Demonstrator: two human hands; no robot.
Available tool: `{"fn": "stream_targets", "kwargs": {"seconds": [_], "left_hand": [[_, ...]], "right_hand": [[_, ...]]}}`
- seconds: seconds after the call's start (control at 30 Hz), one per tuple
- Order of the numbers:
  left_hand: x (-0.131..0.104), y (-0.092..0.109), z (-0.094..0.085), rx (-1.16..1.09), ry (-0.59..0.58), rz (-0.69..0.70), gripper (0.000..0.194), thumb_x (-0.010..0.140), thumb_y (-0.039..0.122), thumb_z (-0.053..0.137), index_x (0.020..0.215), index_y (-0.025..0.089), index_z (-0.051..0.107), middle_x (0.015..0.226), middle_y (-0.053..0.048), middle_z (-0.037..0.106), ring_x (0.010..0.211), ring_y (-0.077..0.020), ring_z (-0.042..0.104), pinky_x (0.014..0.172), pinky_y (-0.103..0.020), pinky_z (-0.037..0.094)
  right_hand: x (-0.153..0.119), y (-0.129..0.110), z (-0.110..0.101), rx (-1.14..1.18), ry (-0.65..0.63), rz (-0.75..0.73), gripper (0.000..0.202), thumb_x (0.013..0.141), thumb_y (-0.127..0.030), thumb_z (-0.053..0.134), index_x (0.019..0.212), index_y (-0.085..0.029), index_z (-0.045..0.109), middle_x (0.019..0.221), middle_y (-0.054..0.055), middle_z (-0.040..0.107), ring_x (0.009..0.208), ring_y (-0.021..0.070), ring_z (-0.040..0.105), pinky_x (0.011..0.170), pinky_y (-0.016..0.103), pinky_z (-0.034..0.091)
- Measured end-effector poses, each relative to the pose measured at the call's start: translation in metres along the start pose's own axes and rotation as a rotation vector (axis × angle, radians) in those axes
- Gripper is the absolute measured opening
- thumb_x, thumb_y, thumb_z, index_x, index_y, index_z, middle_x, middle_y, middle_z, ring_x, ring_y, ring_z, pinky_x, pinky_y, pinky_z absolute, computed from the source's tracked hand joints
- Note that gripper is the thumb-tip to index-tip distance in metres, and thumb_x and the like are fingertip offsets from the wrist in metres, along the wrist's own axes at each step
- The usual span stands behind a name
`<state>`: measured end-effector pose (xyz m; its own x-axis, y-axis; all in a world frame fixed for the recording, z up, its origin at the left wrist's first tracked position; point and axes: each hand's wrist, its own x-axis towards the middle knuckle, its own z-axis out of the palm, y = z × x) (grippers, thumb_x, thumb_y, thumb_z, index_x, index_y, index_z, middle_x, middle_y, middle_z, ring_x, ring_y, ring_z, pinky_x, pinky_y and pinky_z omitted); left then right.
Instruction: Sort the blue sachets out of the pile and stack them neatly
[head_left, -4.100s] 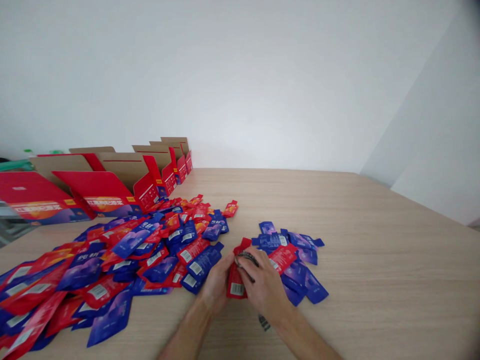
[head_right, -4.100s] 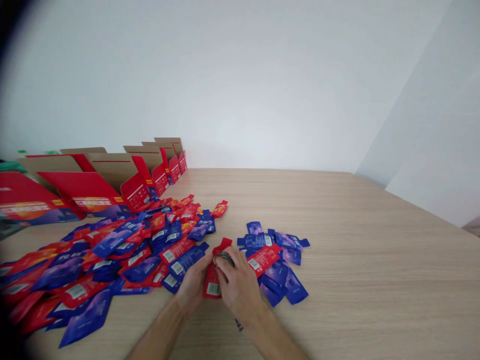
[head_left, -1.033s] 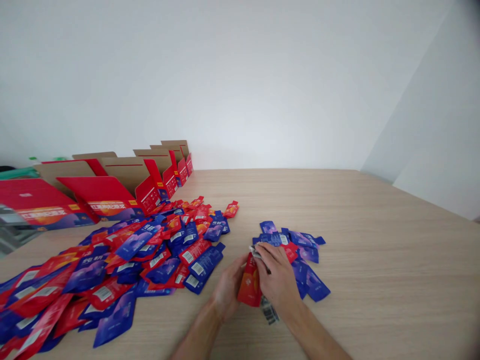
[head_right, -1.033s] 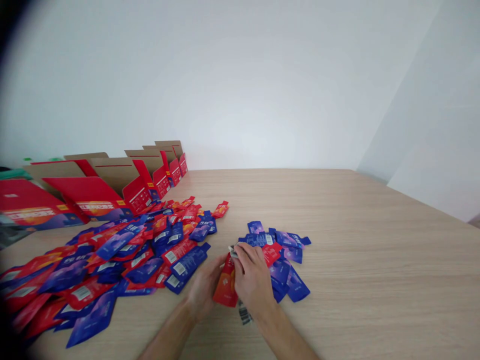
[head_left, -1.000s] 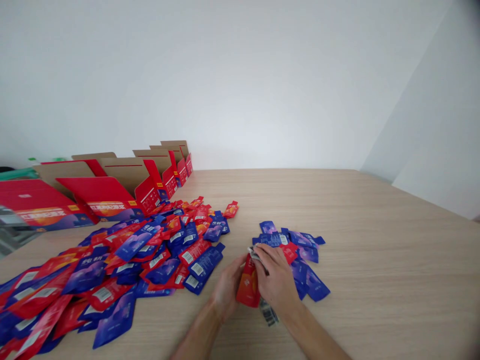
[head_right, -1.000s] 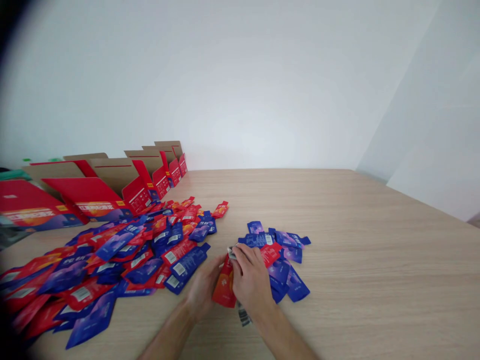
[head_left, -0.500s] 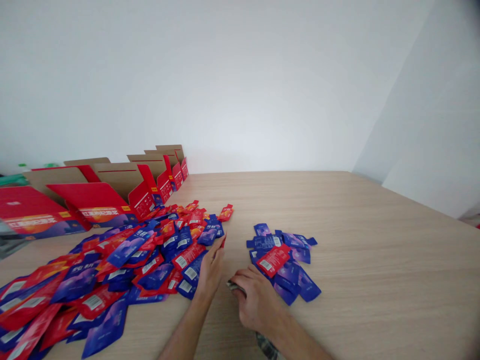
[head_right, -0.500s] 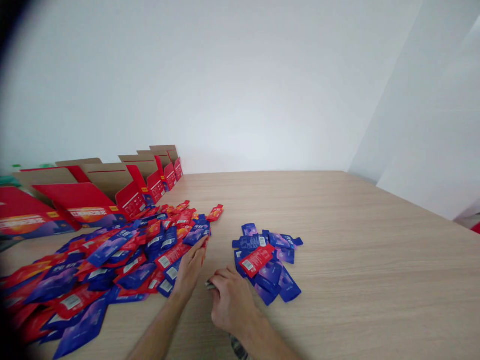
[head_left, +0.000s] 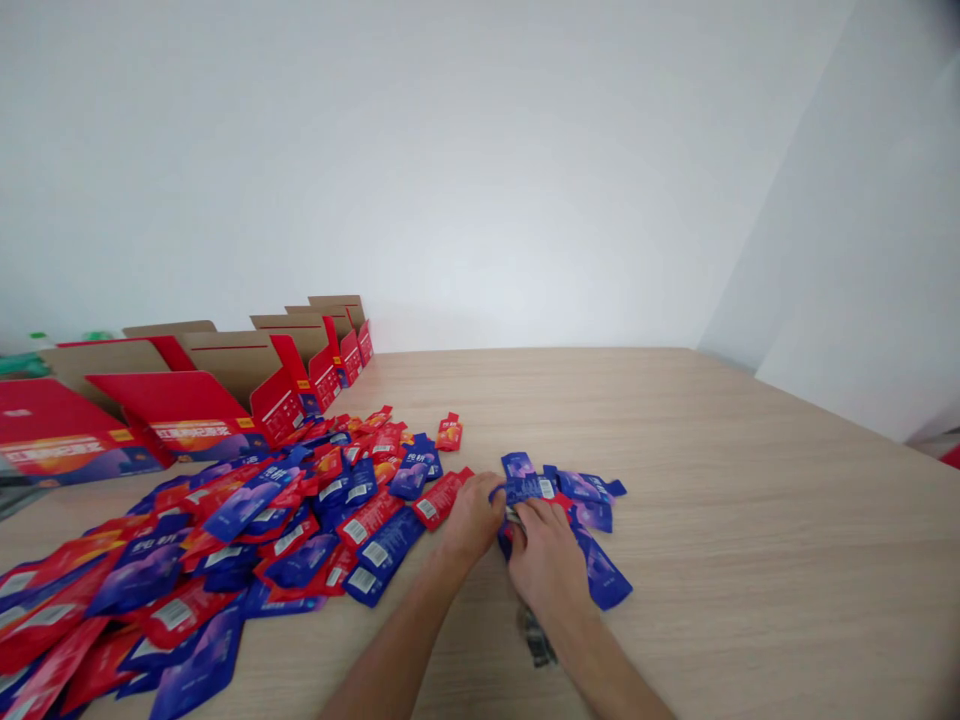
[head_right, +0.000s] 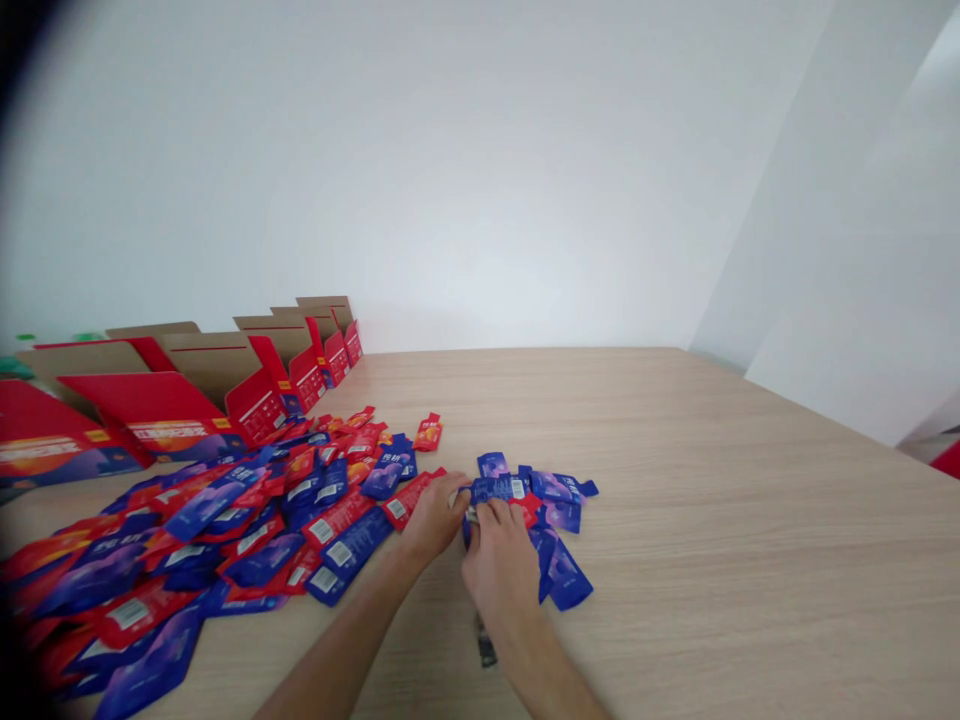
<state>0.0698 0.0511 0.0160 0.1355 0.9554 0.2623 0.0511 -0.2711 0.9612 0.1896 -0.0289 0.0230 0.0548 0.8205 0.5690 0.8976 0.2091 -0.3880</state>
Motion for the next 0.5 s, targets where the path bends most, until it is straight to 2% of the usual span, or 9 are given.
{"fn": "stream_targets", "kwargs": {"seconds": [0.13,0.23,0.3,0.37,0.43,0.5], "left_hand": [[-0.01,-0.008,0.018,-0.104,-0.014,-0.012,0.023,0.068,0.016,0.07,0.088,0.025,0.074,0.099,-0.009,0.069,0.106,-0.0294,0.056,0.108,-0.041,0.03],[-0.021,-0.01,0.034,-0.014,-0.17,0.019,0.023,0.068,0.02,0.071,0.09,0.026,0.072,0.101,-0.01,0.068,0.107,-0.0318,0.054,0.107,-0.042,0.029],[-0.025,-0.009,0.044,0.095,-0.273,0.029,0.021,0.068,0.021,0.07,0.089,0.026,0.071,0.101,-0.011,0.068,0.107,-0.0326,0.054,0.105,-0.042,0.03],[-0.026,-0.006,0.051,0.148,-0.312,0.016,0.021,0.068,0.02,0.068,0.088,0.026,0.069,0.099,-0.011,0.068,0.107,-0.0328,0.054,0.102,-0.042,0.031],[-0.025,-0.005,0.053,0.142,-0.296,0.018,0.02,0.069,0.02,0.067,0.088,0.026,0.069,0.097,-0.011,0.068,0.106,-0.0321,0.055,0.101,-0.041,0.032],[-0.024,-0.004,0.049,0.087,-0.228,0.022,0.016,0.071,0.021,0.067,0.086,0.025,0.069,0.094,-0.011,0.067,0.104,-0.0309,0.056,0.101,-0.04,0.032]], "right_hand": [[0.01,0.038,-0.001,-0.082,0.1,-0.003,0.027,0.08,-0.009,0.054,0.102,-0.022,0.065,0.102,0.012,0.065,0.095,0.0293,0.056,0.085,0.042,0.044],[0.013,0.057,-0.001,-0.116,0.109,0.015,0.026,0.08,-0.012,0.055,0.101,-0.021,0.066,0.099,0.012,0.066,0.094,0.0294,0.056,0.085,0.043,0.043],[0.014,0.062,-0.002,-0.12,0.101,0.045,0.025,0.08,-0.013,0.054,0.1,-0.021,0.067,0.098,0.013,0.066,0.094,0.0297,0.056,0.085,0.043,0.042],[0.014,0.062,-0.003,-0.118,0.087,0.074,0.024,0.08,-0.013,0.054,0.098,-0.02,0.067,0.098,0.013,0.066,0.094,0.0301,0.056,0.084,0.043,0.043],[0.016,0.06,-0.004,-0.102,0.072,0.085,0.023,0.08,-0.012,0.054,0.095,-0.02,0.067,0.096,0.013,0.067,0.093,0.0297,0.057,0.084,0.043,0.043],[0.017,0.056,-0.006,-0.068,0.07,0.084,0.022,0.08,-0.012,0.053,0.094,-0.021,0.067,0.093,0.012,0.067,0.093,0.0285,0.058,0.085,0.042,0.044]]}}
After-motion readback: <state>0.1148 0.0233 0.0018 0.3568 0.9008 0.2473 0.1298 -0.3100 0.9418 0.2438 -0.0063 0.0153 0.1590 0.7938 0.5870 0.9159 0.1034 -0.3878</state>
